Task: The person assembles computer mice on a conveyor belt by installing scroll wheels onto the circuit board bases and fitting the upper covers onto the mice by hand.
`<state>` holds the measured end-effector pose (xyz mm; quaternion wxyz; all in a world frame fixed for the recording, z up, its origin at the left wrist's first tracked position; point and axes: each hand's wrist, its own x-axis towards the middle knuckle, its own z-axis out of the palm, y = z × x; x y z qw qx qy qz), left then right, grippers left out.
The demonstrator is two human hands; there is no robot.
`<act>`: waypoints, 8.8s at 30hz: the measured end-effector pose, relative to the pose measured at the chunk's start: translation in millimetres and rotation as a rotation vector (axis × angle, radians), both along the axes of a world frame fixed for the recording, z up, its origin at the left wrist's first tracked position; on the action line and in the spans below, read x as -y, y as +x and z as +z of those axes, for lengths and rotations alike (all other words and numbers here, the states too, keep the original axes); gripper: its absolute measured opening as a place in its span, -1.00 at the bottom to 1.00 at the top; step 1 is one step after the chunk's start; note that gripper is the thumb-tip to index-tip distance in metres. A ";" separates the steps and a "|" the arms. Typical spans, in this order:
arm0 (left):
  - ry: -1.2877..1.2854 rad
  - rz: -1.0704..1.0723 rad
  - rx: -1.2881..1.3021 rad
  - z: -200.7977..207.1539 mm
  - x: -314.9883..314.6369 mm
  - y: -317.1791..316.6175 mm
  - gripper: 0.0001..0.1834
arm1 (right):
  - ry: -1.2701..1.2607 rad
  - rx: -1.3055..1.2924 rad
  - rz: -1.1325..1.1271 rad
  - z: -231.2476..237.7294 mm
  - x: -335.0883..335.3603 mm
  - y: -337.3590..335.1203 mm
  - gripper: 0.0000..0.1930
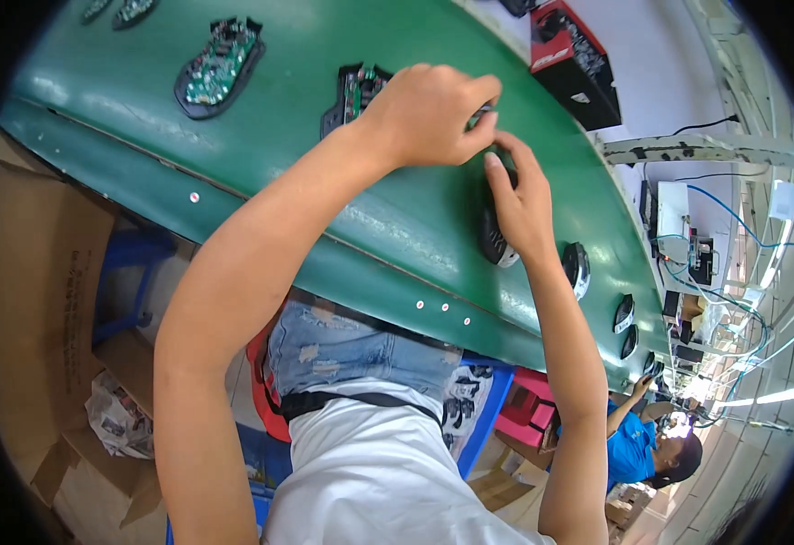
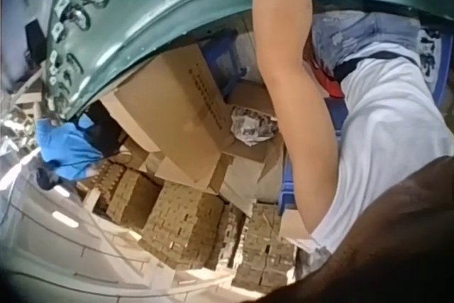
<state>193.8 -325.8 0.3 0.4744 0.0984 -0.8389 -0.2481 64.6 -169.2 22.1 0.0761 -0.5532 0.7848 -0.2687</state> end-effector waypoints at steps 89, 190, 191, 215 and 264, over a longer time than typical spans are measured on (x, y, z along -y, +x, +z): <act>0.316 -0.073 0.950 78.1 -118.3 -81.8 -0.68 | 0.071 0.480 -1.503 -394.2 -705.4 50.7 -0.73; -0.241 -0.266 1.098 85.2 -103.2 -92.7 -0.76 | 0.221 0.272 -1.506 -365.8 -636.3 70.4 -0.76; -0.293 -0.259 1.166 86.4 -103.1 -98.4 -0.75 | 0.222 0.271 -1.504 -366.7 -637.8 71.6 -0.76; 0.275 -0.215 1.237 82.1 -77.2 -96.9 -0.69 | 0.292 0.342 -1.555 -365.9 -624.3 76.6 -0.74; -0.150 -0.227 1.393 109.7 -113.2 -107.3 -0.65 | 0.264 0.285 -1.548 -370.2 -609.9 87.0 -0.79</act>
